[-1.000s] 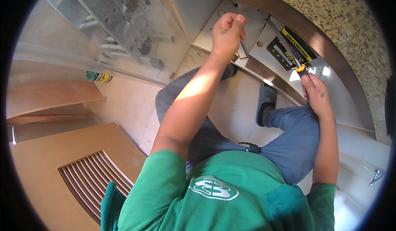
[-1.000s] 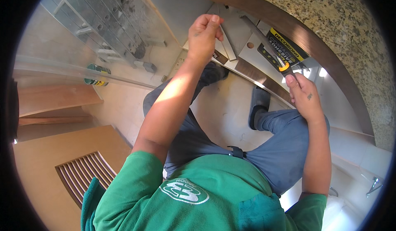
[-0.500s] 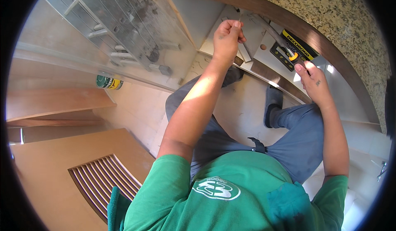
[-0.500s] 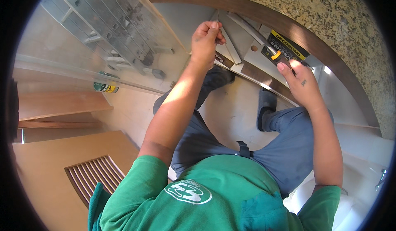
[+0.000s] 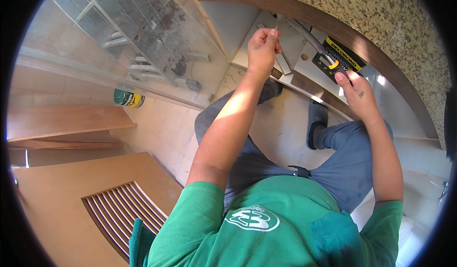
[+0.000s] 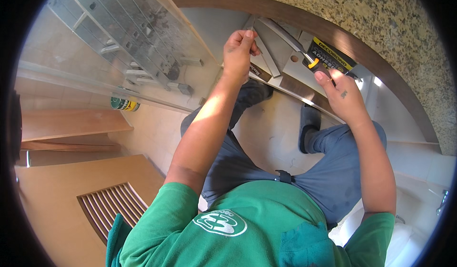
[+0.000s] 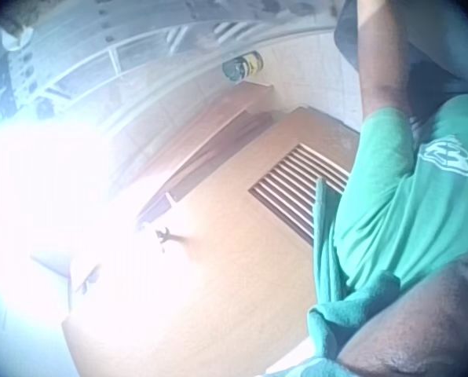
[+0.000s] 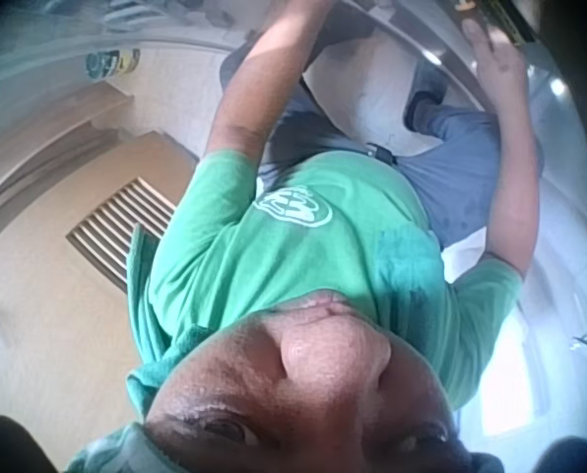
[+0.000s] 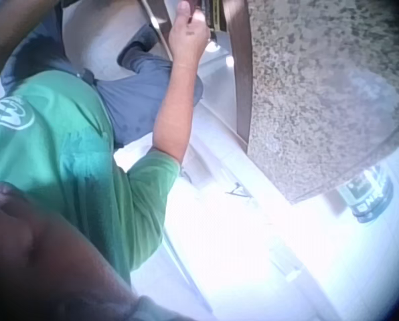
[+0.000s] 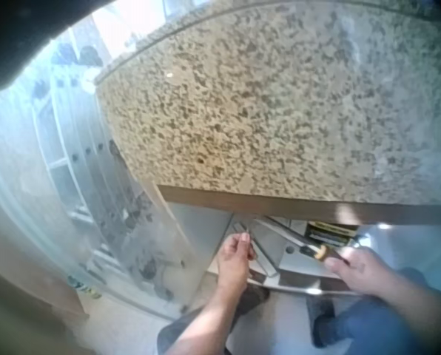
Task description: The person sits on the floor under a bathroom vanity and uses a screwdriver to tighten screws into the wooden frame of the cabinet. They briefly open a nearby door before returning to the task.
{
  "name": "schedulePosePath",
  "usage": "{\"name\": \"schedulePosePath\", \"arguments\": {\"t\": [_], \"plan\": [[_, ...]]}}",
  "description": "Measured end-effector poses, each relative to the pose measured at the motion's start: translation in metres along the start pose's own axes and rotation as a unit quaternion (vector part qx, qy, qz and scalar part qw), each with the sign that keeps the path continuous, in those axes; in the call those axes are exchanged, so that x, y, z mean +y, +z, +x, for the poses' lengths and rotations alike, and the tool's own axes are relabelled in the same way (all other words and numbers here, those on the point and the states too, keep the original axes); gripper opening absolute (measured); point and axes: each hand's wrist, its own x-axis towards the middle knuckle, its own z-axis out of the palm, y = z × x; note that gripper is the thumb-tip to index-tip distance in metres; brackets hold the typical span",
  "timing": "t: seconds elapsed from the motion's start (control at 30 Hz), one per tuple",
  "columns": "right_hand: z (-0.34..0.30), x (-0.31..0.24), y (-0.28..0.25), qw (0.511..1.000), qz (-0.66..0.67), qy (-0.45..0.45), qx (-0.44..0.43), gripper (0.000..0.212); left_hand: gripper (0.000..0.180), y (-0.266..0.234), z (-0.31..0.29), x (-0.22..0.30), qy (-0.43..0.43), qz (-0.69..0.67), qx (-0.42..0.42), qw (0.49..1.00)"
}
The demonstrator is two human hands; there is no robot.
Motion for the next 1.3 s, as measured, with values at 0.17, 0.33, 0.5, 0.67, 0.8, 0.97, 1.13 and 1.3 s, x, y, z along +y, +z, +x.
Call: {"name": "schedulePosePath", "arguments": {"t": [0.17, 0.33, 0.5, 0.67, 0.8, 0.97, 1.13, 1.3], "plan": [[0.007, -0.026, 0.012, 0.998, -0.014, -0.053, 0.018, 0.055, 0.022, -0.012, -0.007, -0.026, -0.04, 0.05, 0.029, 0.998], [-0.002, -0.029, 0.0, 0.998, -0.052, -0.038, -0.007, 0.053, 0.024, -0.048, -0.043, -0.056, -0.089, 0.145, 0.022, 0.985], [-0.011, 0.014, -0.015, 0.994, -0.089, -0.013, -0.057, 0.051, 0.027, -0.07, -0.062, -0.087, -0.008, 0.321, 0.049, 0.946], [-0.008, 0.049, -0.014, 0.994, -0.047, 0.074, -0.058, 0.052, 0.028, -0.096, -0.078, -0.115, -0.115, 0.327, 0.069, 0.936], [-0.009, 0.046, -0.011, 0.993, -0.1, 0.024, -0.057, 0.052, 0.024, -0.118, -0.057, -0.108, -0.088, 0.442, 0.086, 0.888], [-0.008, 0.04, -0.008, 0.988, -0.123, 0.016, -0.091, 0.049, 0.022, -0.178, -0.015, -0.089, -0.057, 0.525, 0.072, 0.846], [-0.01, 0.042, -0.009, 0.991, -0.11, 0.013, -0.074, 0.054, 0.022, -0.209, -0.02, -0.092, -0.111, 0.596, 0.055, 0.794], [-0.008, 0.032, -0.01, 0.99, -0.112, 0.039, -0.079, 0.056, 0.023, -0.219, -0.03, -0.109, -0.189, 0.56, 0.103, 0.8]]}}
